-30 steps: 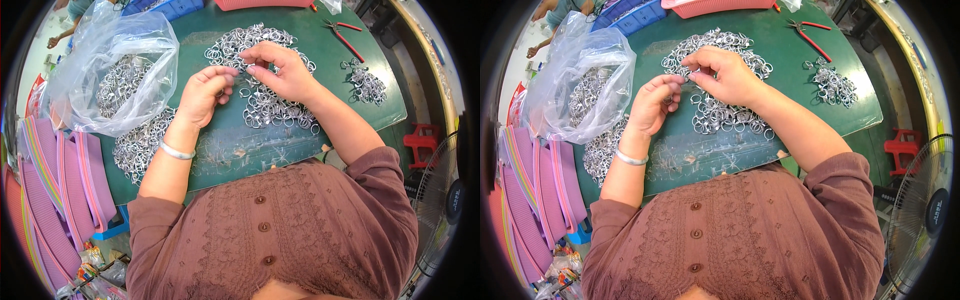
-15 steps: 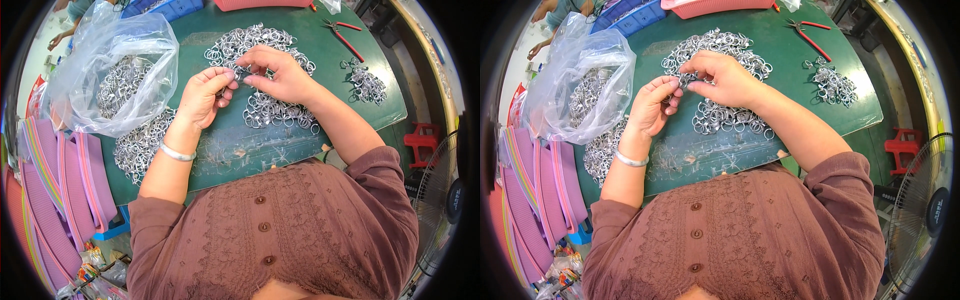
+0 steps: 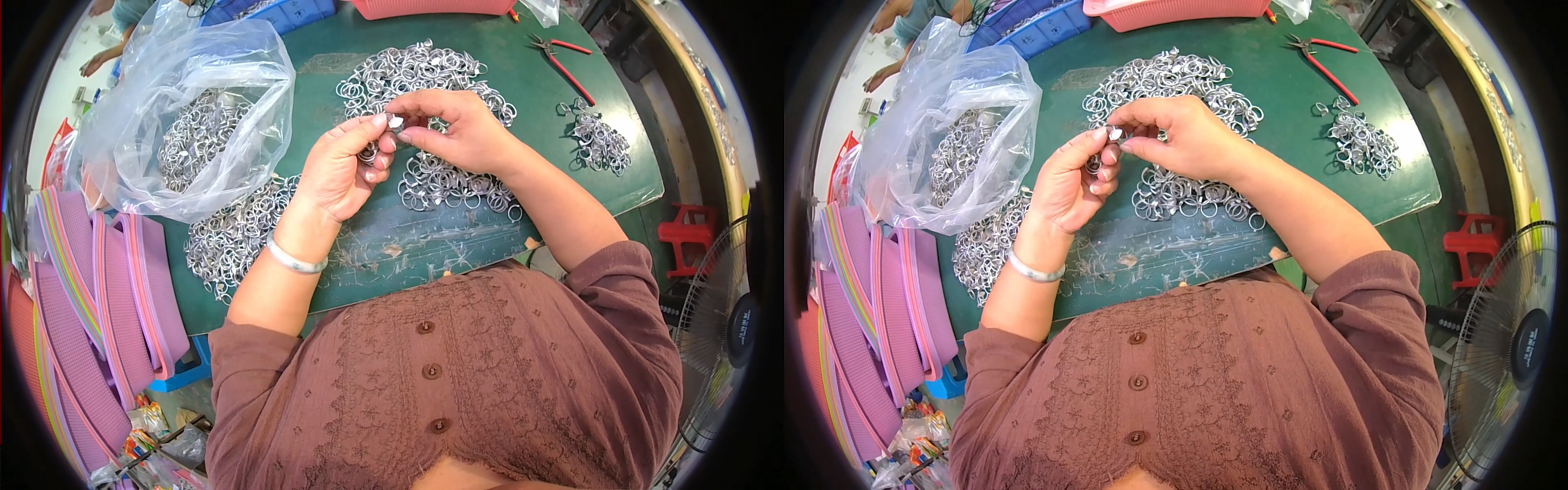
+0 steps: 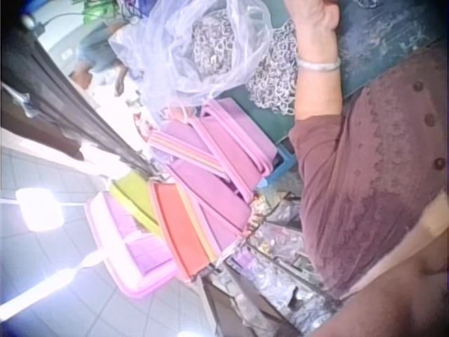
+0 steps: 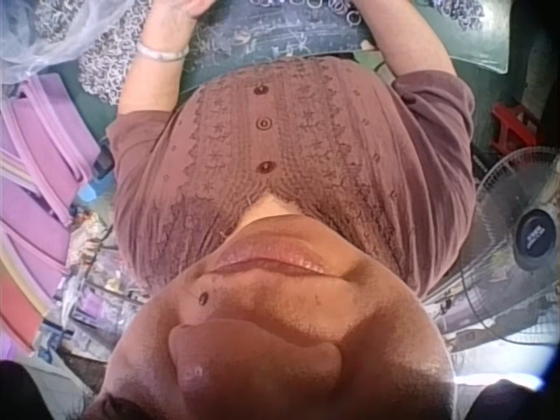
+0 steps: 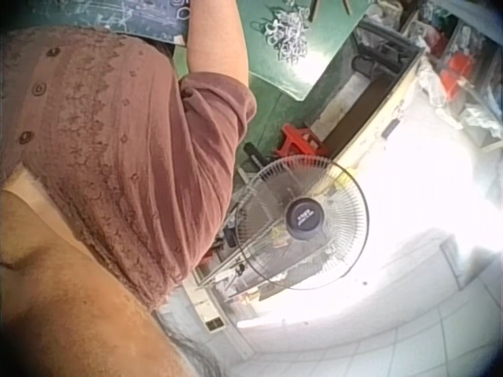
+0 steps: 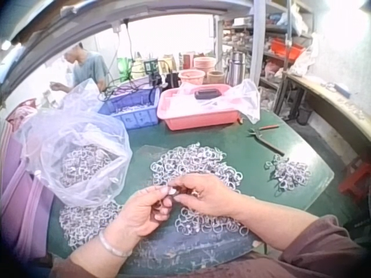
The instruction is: The person joins small metal rings and clips together by hand at a workbench, picking them up from a pile and a plastic bag.
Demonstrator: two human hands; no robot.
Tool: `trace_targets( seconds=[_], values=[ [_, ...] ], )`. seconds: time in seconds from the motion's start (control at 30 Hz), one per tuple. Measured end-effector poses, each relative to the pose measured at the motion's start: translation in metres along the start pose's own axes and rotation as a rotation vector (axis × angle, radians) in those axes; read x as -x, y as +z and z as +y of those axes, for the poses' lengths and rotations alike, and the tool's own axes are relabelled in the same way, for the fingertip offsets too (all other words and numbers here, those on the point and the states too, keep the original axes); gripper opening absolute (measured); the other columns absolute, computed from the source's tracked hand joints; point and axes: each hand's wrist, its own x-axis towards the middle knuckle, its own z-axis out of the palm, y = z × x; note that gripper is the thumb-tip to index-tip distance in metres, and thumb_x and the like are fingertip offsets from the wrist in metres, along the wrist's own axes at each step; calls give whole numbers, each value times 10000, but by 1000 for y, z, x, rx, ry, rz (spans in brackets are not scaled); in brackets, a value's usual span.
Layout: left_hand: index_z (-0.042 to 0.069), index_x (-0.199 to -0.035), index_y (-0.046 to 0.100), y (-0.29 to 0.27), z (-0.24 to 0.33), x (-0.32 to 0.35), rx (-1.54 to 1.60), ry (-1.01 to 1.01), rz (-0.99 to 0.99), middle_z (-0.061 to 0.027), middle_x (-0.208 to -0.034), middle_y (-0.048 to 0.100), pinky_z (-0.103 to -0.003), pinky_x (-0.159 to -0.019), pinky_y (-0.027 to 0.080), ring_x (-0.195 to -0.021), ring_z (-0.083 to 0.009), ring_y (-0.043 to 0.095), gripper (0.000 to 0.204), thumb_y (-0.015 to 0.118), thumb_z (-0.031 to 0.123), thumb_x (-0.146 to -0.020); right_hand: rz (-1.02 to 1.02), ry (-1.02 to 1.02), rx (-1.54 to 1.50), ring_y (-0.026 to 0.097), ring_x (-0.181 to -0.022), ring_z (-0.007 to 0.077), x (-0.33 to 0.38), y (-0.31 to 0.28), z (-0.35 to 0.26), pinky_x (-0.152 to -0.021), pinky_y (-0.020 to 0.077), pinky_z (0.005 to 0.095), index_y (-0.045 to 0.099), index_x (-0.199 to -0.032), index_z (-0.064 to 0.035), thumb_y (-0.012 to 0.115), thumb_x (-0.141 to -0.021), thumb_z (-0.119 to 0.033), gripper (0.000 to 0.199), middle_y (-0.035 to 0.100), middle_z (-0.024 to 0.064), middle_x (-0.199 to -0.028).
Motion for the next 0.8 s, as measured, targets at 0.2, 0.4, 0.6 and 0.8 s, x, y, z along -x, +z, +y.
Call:
trace_targets(
  seconds=[0.2, 0.4, 0.6, 0.8],
  values=[
    [15, -859, 578, -1, 0, 0, 1, 36, 41, -21, -663, 544, -177, -428, 341, -535, -78, 468, 155, 509, 154, -855, 20, -4, -14, 576, -725, 101, 0, 0, 1, -663, 474, 244, 578, -1013, -22, 633, -749, -42, 271, 621, 57, -801],
    [23, -861, 560, -3, 2, 1, -50, 39, 0, -22, -682, 540, -181, -463, 347, -583, -93, 463, 156, 505, 168, -858, 31, -15, -7, 572, -715, 104, 0, 1, 4, -651, 472, 240, 583, -1006, -22, 638, -742, -40, 270, 610, 53, -788],
    [29, -865, 563, -3, 2, 0, -71, 47, -2, -15, -677, 536, -177, -456, 345, -563, -81, 461, 138, 508, 156, -854, 68, -75, 30, 558, -673, 108, 0, 1, 5, -611, 460, 230, 589, -990, -26, 647, -726, -30, 270, 577, 43, -737],
    [29, -871, 564, -3, 1, 0, -75, 54, 1, -13, -675, 534, -175, -450, 343, -553, -75, 463, 132, 507, 147, -852, 70, -74, 34, 546, -656, 104, 0, 1, 5, -589, 453, 229, 589, -984, -28, 649, -721, -31, 270, 564, 37, -722]
  ],
)
